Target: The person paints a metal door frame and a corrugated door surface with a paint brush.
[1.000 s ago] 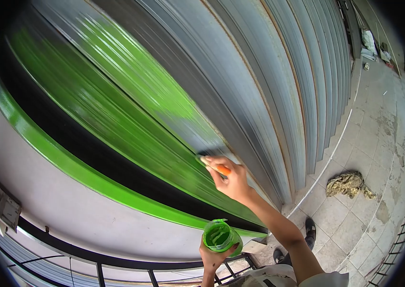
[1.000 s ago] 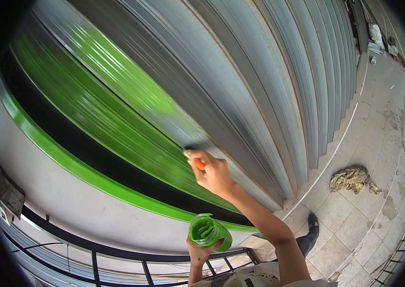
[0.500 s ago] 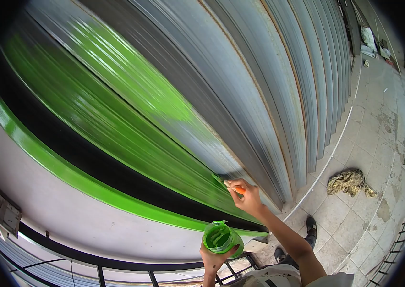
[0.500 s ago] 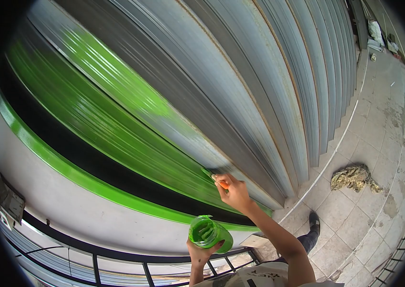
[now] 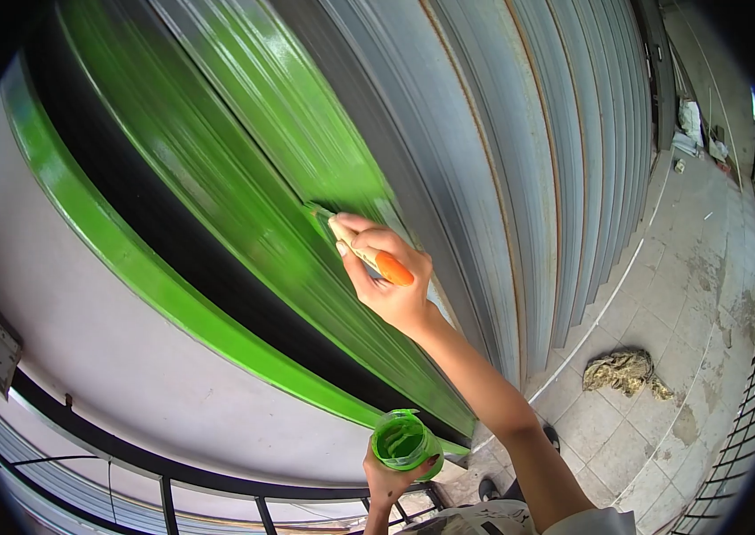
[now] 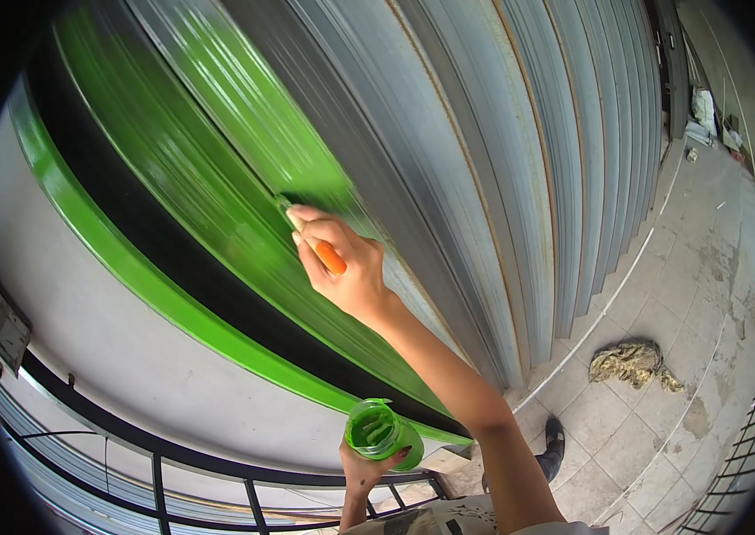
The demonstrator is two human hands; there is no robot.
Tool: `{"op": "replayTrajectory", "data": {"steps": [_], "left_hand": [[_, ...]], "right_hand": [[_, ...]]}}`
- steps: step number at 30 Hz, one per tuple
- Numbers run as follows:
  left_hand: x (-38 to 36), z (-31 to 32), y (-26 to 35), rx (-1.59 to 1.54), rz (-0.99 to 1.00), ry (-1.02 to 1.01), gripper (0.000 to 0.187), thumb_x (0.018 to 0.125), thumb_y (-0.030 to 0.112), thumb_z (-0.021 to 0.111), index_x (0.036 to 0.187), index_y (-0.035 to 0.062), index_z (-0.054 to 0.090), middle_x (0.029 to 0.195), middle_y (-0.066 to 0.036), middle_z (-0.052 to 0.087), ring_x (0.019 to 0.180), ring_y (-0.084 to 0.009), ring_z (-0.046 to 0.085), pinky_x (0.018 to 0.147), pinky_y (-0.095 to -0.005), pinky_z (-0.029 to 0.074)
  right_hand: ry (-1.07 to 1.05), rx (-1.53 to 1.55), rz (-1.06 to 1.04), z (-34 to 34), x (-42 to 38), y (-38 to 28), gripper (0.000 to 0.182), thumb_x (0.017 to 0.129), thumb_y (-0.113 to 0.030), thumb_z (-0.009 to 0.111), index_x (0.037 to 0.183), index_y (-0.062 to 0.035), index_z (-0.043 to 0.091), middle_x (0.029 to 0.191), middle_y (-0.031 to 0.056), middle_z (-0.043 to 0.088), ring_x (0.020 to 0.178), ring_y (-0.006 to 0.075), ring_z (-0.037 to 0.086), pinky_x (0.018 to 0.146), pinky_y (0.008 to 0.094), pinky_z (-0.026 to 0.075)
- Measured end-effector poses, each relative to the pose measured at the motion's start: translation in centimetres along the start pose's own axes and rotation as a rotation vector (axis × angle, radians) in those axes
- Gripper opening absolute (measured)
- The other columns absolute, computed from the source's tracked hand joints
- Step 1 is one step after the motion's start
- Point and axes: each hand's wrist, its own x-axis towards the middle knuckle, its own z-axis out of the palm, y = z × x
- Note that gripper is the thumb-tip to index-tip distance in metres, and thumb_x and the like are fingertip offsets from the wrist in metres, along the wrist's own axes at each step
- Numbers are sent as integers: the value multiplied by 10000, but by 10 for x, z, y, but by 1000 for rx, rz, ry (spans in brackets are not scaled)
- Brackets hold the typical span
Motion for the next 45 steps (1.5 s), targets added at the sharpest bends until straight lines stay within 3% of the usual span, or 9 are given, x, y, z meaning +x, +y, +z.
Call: {"op": "replayTrajectory", "data": {"steps": [12,15,20,22,24,27,33,38,45], "left_hand": [[-2,-5,-4,12,-29,3,726,581,162,918,1201,-20,587,1115,-106,683,1005,-183,658,930,-347,518],[0,-4,-4,24,-9,22,722,573,251,931,1141,-35,588,1064,-132,703,973,-200,685,897,-339,533],[-2,-4,6,-7,7,41,730,573,274,931,1138,-34,588,1058,-130,704,974,-203,684,893,-339,532],[-3,-5,4,-22,2,50,731,573,276,932,1138,-34,589,1058,-128,704,973,-202,684,893,-339,532],[-4,-5,3,-14,6,60,727,574,271,932,1138,-33,589,1060,-129,705,975,-200,684,895,-338,532],[-6,-7,1,-21,9,65,722,572,259,933,1138,-31,591,1060,-129,706,974,-199,685,896,-336,532],[-2,-8,-2,23,-9,37,698,581,194,922,1159,-23,595,1068,-108,697,968,-184,671,900,-337,529],[2,-6,0,26,-15,23,686,582,175,917,1159,-18,598,1066,-97,693,959,-173,664,895,-336,529],[0,-5,10,-14,-6,40,705,568,194,920,1155,-24,597,1064,-110,697,966,-181,670,899,-333,527]], "right_hand": [[-443,-266,424,-113,-156,-3,163,849,-22,691,952,-59,570,1008,94,741,815,230,740,606,294,594],[-421,-228,429,-98,-118,-6,163,852,-22,679,991,-60,602,988,95,740,843,258,734,659,318,600],[-316,-90,99,-7,8,-12,187,856,-48,675,1015,-106,596,826,75,714,542,214,671,452,289,522],[-144,51,-25,18,50,-14,180,848,-13,684,997,-69,601,983,69,740,653,202,716,483,270,549],[-75,165,-42,25,76,-19,180,860,80,660,993,13,559,1047,179,716,972,224,708,826,294,588],[-114,44,-28,16,40,3,174,838,30,693,952,-45,585,1013,73,739,833,199,740,616,262,591],[-220,-21,246,-70,-112,7,204,842,57,689,965,-14,543,1055,142,726,956,235,721,719,275,609],[-445,-308,478,-144,-218,-5,181,863,-29,689,973,-63,550,1045,73,735,813,235,736,621,287,590],[-460,-335,307,-85,-123,8,203,861,-58,675,1049,-110,620,883,94,724,653,315,692,532,354,557]]}}
